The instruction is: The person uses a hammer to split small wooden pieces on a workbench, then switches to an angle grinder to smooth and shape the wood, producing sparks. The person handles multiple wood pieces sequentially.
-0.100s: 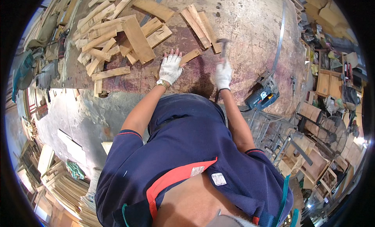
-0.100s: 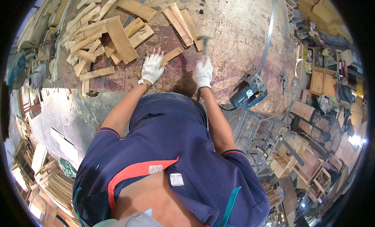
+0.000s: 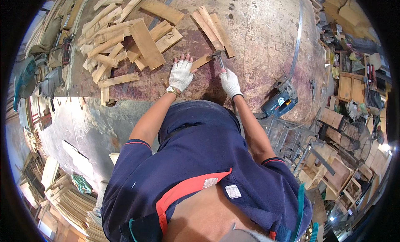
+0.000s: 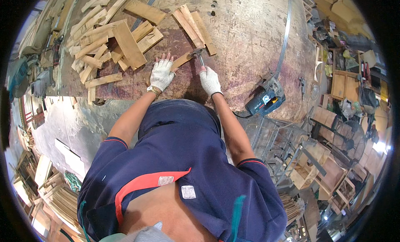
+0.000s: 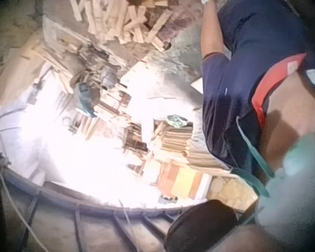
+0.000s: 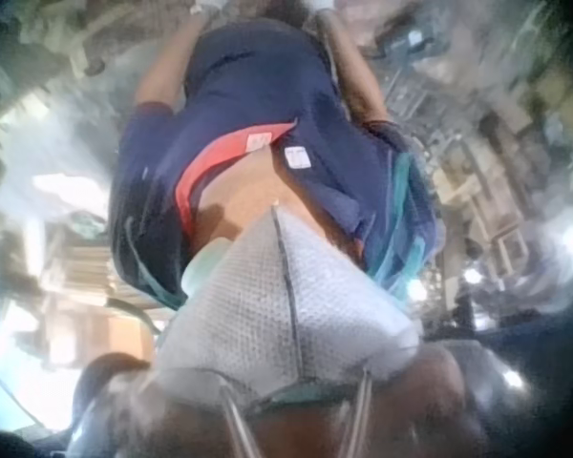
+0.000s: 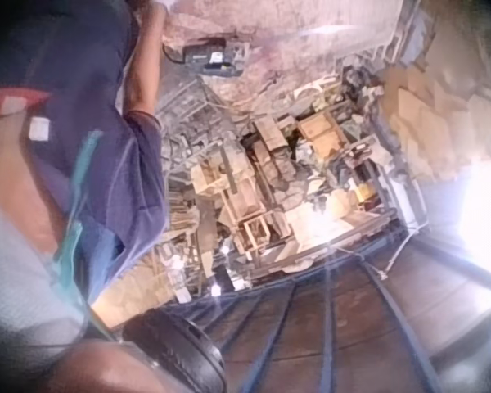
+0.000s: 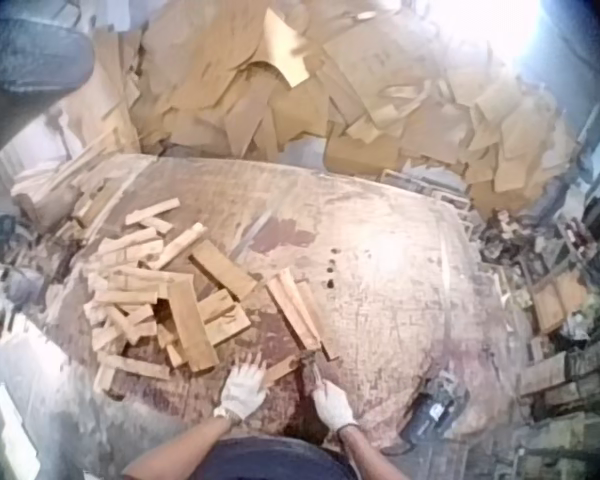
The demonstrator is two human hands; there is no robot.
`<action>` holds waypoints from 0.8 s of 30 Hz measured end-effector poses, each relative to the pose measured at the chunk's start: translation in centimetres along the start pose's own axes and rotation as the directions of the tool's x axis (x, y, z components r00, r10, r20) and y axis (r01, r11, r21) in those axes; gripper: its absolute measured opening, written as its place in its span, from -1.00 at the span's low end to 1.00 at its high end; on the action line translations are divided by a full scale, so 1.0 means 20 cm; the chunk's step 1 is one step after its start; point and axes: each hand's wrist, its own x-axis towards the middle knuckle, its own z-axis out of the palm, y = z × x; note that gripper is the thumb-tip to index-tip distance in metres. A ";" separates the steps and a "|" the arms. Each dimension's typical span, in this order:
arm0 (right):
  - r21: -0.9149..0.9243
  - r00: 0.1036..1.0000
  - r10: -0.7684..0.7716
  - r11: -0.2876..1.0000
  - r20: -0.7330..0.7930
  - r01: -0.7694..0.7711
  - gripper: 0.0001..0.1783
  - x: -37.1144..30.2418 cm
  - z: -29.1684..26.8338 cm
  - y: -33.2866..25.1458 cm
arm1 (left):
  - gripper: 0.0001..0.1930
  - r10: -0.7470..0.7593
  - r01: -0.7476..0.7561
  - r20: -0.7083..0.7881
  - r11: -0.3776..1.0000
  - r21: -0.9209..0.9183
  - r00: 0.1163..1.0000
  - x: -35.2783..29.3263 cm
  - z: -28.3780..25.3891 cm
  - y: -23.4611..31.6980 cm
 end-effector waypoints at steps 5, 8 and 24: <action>0.199 0.923 0.048 0.980 -0.381 0.031 -0.43 0.03 -0.09 -0.01 | -0.33 -0.015 0.015 -0.001 0.999 -0.030 1.000 -0.03 0.02 0.06; 0.203 0.844 0.039 0.975 -0.535 0.084 -0.46 0.00 -0.07 -0.05 | -0.30 -0.048 0.049 0.018 0.998 -0.043 0.999 -0.04 0.02 0.08; 0.085 0.833 -0.024 0.993 -0.553 0.085 -0.58 0.00 -0.01 -0.10 | -0.32 -0.151 0.153 0.028 0.986 -0.067 0.988 -0.02 0.02 0.07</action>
